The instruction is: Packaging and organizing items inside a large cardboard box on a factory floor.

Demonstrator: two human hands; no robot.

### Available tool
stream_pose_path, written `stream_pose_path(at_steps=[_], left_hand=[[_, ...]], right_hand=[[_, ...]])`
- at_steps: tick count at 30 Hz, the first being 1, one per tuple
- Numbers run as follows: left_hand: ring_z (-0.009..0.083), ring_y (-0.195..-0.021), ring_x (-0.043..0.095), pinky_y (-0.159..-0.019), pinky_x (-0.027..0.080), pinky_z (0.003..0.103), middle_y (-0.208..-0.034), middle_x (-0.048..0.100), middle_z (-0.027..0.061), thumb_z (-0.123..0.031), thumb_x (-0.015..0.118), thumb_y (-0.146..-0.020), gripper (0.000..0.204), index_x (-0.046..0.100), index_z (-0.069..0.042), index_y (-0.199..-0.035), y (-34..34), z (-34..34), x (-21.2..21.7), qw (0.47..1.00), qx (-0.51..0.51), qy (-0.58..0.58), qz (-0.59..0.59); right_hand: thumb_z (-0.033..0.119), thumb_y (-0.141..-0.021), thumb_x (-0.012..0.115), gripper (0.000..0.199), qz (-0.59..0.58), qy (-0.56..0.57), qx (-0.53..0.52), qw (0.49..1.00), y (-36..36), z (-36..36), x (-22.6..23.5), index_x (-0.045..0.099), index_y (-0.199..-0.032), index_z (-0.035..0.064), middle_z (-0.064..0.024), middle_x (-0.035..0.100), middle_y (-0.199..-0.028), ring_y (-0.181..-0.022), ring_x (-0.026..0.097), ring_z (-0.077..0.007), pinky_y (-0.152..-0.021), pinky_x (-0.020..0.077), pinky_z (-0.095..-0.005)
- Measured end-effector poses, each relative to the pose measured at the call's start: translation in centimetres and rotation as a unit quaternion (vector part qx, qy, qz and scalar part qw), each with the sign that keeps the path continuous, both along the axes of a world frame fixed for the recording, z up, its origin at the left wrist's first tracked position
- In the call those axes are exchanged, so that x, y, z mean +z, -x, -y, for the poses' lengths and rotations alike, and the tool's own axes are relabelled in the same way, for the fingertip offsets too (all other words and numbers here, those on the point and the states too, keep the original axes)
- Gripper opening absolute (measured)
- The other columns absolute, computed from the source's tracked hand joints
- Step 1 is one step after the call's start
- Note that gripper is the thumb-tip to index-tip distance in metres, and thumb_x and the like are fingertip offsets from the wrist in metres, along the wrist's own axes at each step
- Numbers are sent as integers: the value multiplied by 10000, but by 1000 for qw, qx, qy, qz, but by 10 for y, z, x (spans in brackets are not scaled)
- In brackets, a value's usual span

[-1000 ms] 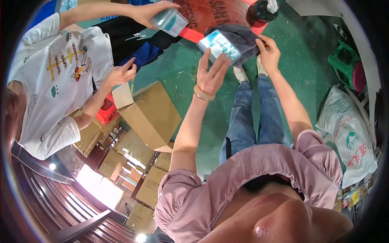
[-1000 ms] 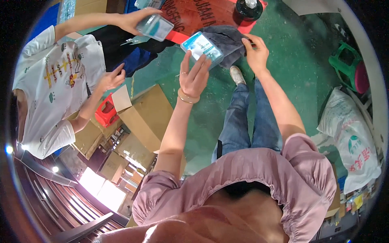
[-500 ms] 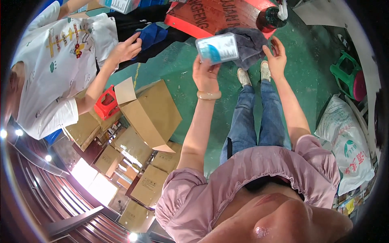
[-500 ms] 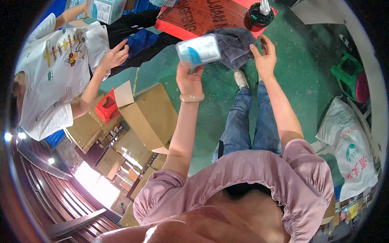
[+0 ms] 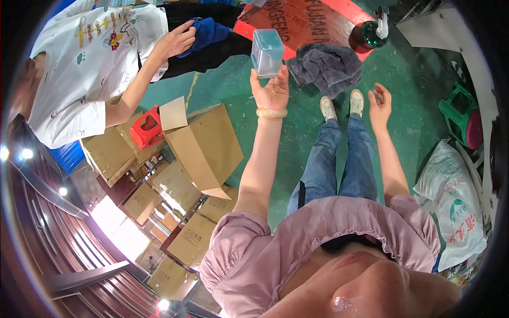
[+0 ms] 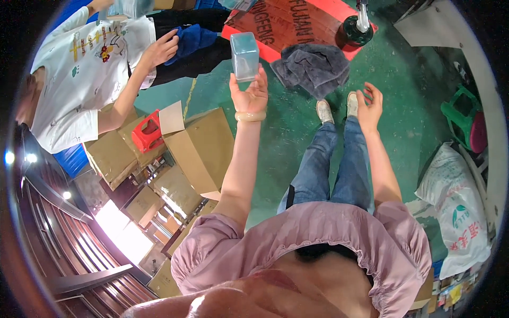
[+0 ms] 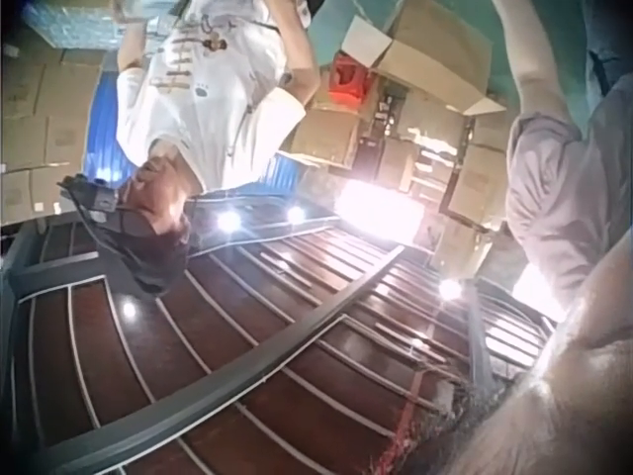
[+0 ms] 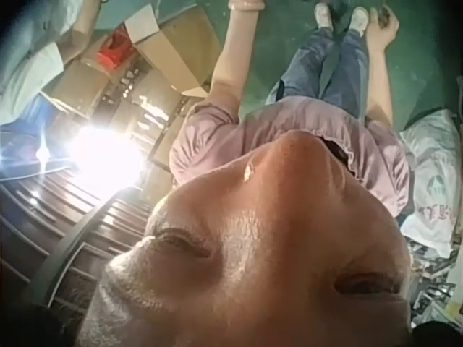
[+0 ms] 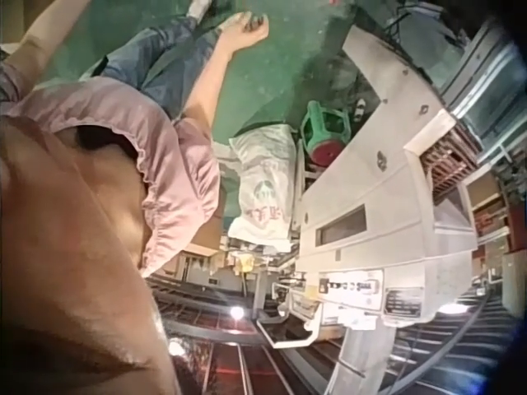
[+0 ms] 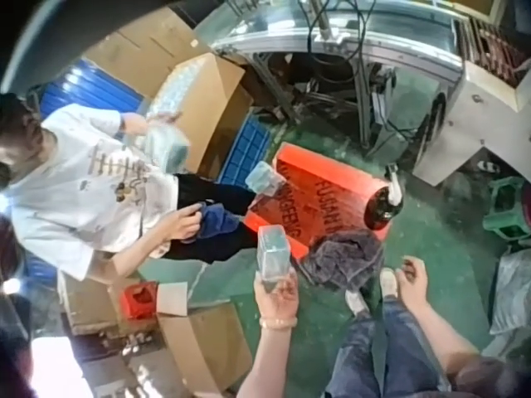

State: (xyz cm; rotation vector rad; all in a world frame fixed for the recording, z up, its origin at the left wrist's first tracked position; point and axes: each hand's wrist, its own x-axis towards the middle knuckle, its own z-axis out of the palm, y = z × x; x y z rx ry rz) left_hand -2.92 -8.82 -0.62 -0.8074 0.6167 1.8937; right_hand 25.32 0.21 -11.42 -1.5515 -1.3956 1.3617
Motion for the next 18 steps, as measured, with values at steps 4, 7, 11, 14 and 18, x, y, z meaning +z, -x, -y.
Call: stream_pose_path(at_steps=[4, 7, 11, 14, 18], left_hand=[[296, -1010, 560, -810, 542, 358, -1133, 548, 142, -352, 656, -803, 561, 456, 10, -1181, 5, -9, 0, 989, -10, 52, -140], [278, -1000, 561, -821, 533, 365, -1128, 550, 137, -330, 654, -810, 533, 461, -1, -1182, 5, -15, 6, 963, -14, 105, -246], [279, -993, 545, -813, 513, 351, -1138, 531, 151, -272, 673, -801, 521, 454, 2, -1186, 14, -27, 7, 918, -26, 164, -360], [256, -985, 546, -803, 504, 331, -1115, 543, 136, -253, 692, -792, 523, 453, 4, -1180, 31, -47, -5, 856, -47, 225, -462], [248, -946, 559, -801, 483, 338, -1044, 574, 112, -292, 771, -715, 587, 492, 12, -1132, 85, -77, -20, 677, 25, 347, -648]], right_hand=[[91, -828, 636, 288, 8, 46, 13, 999, -24, 9, -6, 583, -1109, 58, -70, 538, -1120, -948, 568, -146, -793, 475, -267], [98, -842, 622, 261, 19, 73, 21, 997, -34, 15, -9, 591, -1098, 56, -65, 555, -1105, -929, 572, -132, -787, 474, -259], [108, -852, 614, 236, 5, 86, 12, 996, -41, 17, -15, 600, -1080, 52, -50, 572, -1079, -912, 572, -121, -778, 473, -253], [107, -851, 615, 230, 1, 91, 12, 996, -44, 19, -18, 603, -1074, 49, -36, 584, -1056, -891, 574, -111, -760, 472, -244], [98, -852, 614, 210, -38, 116, 28, 992, -23, 30, -17, 610, -1056, 47, -23, 600, -1021, -862, 571, -94, -741, 464, -224]])
